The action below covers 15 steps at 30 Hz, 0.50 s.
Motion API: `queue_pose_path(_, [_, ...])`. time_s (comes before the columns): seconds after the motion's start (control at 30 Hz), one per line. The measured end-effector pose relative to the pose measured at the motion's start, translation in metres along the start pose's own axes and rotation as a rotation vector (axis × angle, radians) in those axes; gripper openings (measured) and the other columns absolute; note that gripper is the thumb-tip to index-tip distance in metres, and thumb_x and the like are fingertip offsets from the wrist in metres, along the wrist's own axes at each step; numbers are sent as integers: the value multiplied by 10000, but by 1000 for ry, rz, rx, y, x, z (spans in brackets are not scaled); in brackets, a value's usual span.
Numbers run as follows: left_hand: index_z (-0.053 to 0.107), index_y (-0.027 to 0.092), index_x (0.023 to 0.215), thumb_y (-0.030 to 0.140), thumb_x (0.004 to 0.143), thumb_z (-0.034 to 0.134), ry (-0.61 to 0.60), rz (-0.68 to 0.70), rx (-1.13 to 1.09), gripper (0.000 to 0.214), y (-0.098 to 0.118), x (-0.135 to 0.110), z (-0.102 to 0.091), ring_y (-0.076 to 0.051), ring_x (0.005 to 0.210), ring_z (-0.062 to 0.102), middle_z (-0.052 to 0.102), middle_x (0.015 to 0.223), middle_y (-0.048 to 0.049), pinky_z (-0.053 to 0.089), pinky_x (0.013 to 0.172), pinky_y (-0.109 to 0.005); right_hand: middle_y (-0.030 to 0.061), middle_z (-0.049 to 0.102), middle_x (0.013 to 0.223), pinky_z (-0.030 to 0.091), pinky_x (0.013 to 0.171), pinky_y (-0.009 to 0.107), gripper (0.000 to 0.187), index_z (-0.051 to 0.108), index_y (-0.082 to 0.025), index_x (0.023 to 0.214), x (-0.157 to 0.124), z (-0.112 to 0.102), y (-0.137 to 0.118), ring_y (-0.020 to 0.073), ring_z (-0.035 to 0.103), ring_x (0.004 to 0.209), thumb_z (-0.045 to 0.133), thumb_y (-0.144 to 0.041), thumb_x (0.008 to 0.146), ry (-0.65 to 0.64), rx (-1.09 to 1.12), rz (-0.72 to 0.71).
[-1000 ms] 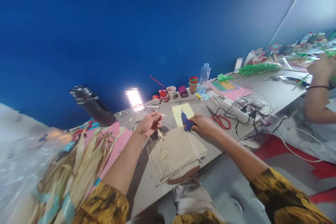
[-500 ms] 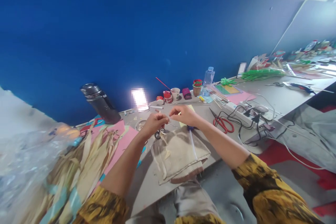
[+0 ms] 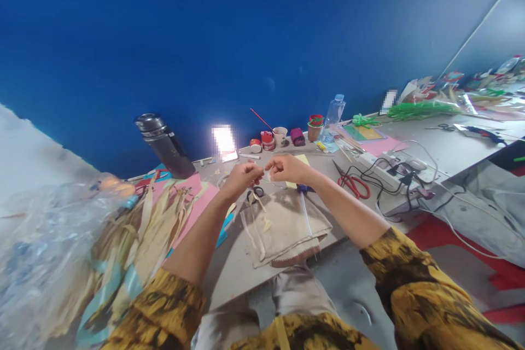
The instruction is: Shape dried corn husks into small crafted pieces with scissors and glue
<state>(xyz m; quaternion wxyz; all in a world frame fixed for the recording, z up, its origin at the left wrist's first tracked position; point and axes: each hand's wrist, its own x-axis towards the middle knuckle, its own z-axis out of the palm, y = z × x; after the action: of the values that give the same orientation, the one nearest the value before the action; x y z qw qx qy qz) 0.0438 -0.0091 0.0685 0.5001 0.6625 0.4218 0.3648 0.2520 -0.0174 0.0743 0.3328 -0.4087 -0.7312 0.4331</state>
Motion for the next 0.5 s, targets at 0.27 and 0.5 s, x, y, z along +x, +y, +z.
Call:
queue_pose_path(0.27, [740,164,736,254,718,652,165,1,188,127,-33,-14,-34,-164,617,587,680,648,-38,446,636,-272,-20,660,683,345,590,233,226,745,-143,804,-11,8,24,104,481,613,664,-293,656,172,51,120])
queue_pose_path(0.5, [750,185,744,159,740,596,113,53,672,156,-49,-19,-50,-211,771,644,736,810,-63,431,700,-289,-27,619,641,333,569,229,224,752,-145,804,-20,15,28,101,455,597,665,-287,655,199,35,168])
